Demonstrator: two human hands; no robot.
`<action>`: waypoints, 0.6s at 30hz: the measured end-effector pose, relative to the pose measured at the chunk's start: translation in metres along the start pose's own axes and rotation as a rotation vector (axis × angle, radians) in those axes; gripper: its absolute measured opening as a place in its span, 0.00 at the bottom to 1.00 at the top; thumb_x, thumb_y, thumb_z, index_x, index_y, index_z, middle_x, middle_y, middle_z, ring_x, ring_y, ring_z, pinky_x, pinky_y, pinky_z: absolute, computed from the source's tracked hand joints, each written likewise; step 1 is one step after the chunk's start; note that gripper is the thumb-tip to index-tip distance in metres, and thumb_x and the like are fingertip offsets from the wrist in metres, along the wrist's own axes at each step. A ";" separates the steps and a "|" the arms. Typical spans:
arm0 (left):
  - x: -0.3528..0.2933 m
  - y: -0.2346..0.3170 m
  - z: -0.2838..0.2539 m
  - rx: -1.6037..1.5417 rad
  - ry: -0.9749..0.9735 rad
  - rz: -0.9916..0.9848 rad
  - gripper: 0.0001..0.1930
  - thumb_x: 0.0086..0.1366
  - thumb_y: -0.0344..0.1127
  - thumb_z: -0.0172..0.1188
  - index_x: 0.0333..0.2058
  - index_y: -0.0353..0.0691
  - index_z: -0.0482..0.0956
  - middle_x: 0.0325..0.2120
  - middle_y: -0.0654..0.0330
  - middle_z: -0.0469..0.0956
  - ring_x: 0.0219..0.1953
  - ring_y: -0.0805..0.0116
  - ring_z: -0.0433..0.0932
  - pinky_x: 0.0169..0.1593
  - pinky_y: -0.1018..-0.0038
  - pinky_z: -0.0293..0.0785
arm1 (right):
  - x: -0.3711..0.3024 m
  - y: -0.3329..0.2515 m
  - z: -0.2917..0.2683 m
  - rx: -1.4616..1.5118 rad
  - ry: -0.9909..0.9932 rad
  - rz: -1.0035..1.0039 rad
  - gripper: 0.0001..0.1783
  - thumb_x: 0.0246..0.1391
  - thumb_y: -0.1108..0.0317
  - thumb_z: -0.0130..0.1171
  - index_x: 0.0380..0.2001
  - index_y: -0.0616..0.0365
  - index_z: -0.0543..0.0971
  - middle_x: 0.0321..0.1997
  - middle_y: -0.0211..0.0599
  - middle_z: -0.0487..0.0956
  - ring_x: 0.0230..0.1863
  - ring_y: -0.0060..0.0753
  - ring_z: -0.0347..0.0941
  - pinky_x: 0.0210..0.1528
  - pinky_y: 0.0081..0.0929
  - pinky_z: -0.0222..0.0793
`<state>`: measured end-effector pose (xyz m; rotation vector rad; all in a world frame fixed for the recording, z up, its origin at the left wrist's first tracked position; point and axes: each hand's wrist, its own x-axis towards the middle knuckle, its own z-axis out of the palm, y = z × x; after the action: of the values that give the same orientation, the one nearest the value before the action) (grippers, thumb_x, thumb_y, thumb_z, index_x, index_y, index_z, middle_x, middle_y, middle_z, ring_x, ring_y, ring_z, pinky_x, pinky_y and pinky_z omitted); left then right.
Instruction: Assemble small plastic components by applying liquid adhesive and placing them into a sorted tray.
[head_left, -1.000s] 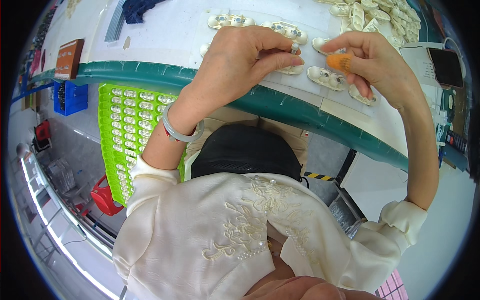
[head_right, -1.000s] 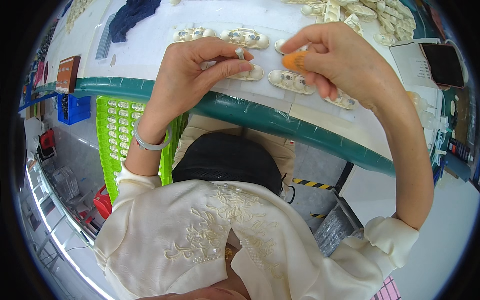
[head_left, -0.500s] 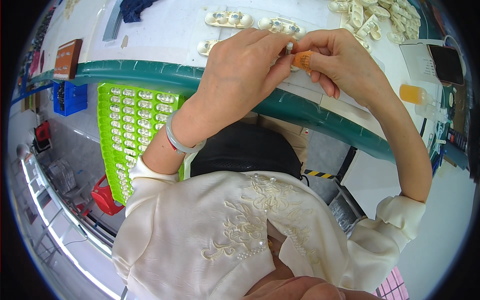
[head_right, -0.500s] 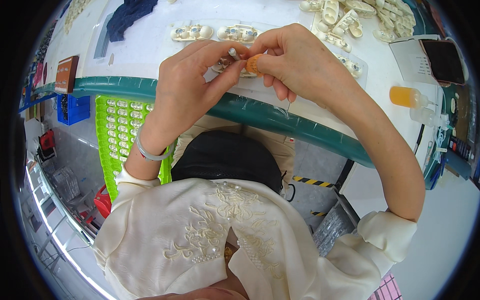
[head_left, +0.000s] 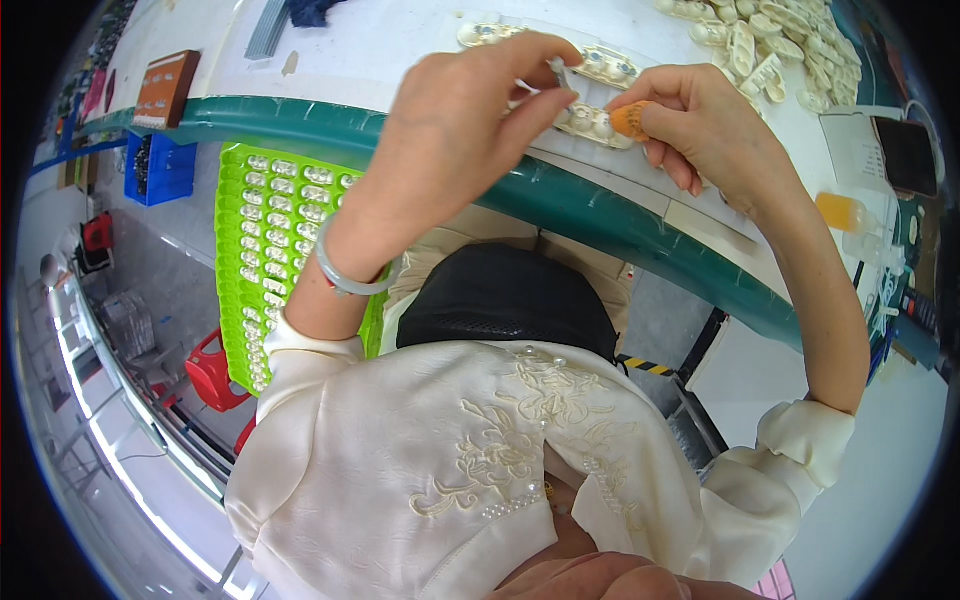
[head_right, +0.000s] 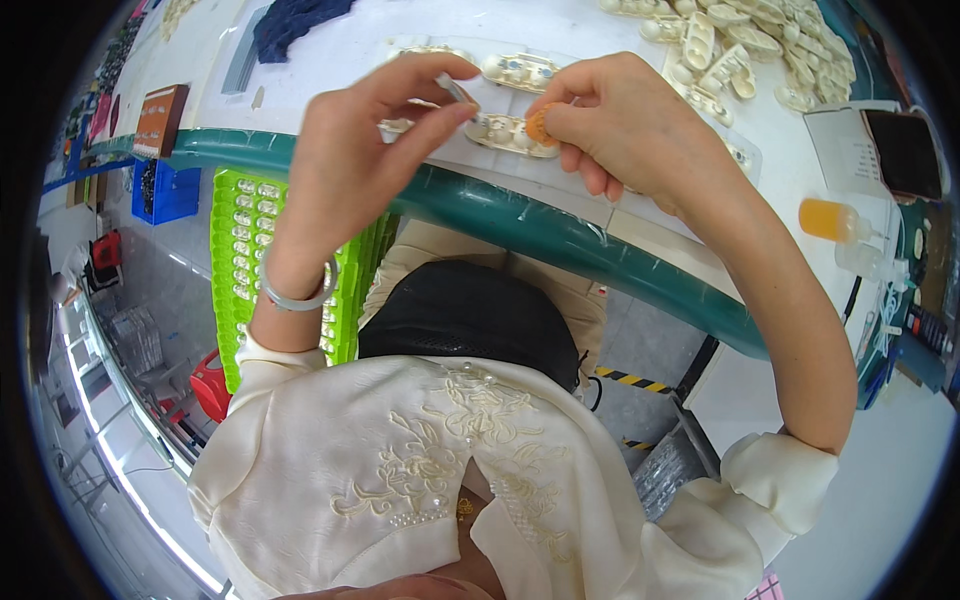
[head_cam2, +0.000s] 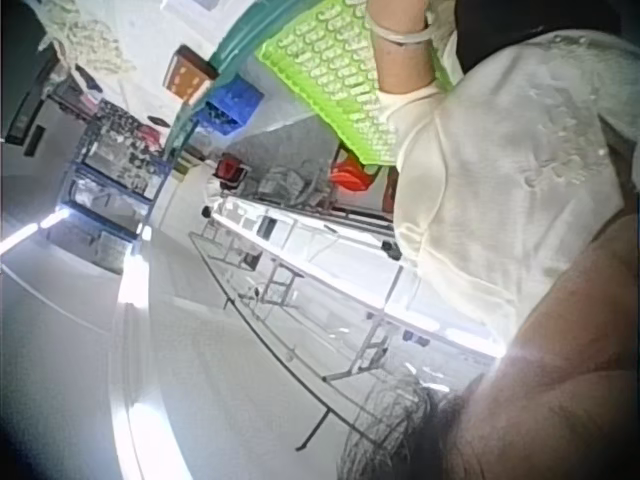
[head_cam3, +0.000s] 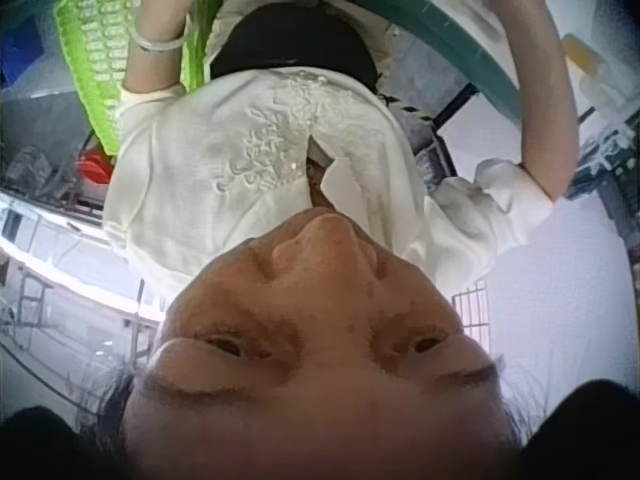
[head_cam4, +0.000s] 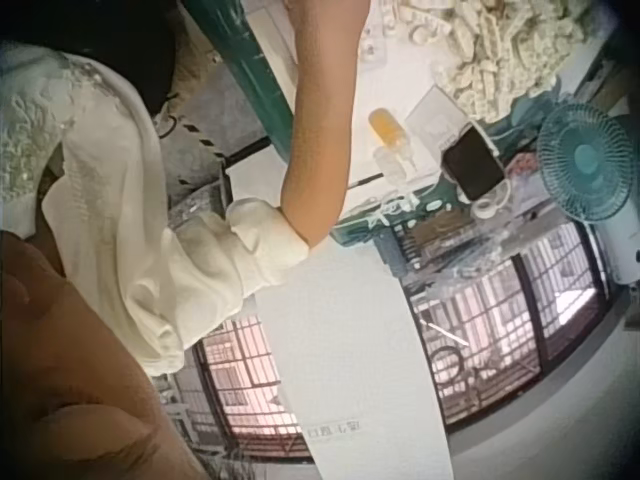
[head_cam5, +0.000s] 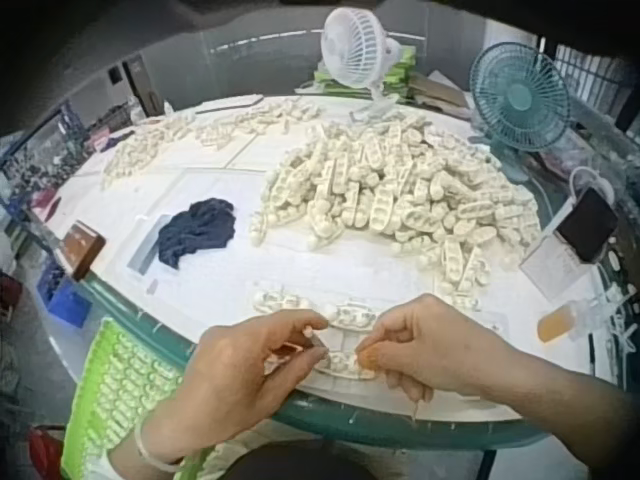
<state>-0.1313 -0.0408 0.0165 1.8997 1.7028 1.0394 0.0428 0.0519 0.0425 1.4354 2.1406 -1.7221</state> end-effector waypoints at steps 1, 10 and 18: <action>-0.002 0.000 0.003 0.028 -0.009 0.000 0.13 0.54 0.28 0.60 0.40 0.40 0.76 0.25 0.58 0.78 0.28 0.71 0.79 0.33 0.80 0.74 | 0.001 -0.001 0.000 -0.004 -0.002 -0.004 0.09 0.49 0.69 0.51 0.29 0.63 0.77 0.14 0.29 0.70 0.09 0.14 0.61 0.12 0.15 0.58; -0.002 -0.002 0.019 0.007 0.054 0.022 0.11 0.54 0.28 0.60 0.38 0.38 0.77 0.23 0.56 0.78 0.26 0.70 0.79 0.32 0.79 0.75 | -0.001 0.000 0.005 0.014 0.025 -0.010 0.08 0.49 0.70 0.51 0.29 0.63 0.77 0.15 0.30 0.70 0.09 0.14 0.61 0.11 0.14 0.58; -0.005 0.000 0.027 0.019 0.121 0.019 0.12 0.52 0.24 0.59 0.38 0.35 0.77 0.25 0.57 0.77 0.28 0.71 0.79 0.31 0.80 0.76 | -0.003 -0.001 0.000 0.010 -0.006 -0.050 0.09 0.49 0.72 0.50 0.31 0.65 0.76 0.17 0.31 0.71 0.10 0.16 0.64 0.12 0.15 0.61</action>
<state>-0.1115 -0.0406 -0.0020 1.9032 1.7691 1.1717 0.0440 0.0497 0.0451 1.3895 2.1865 -1.7531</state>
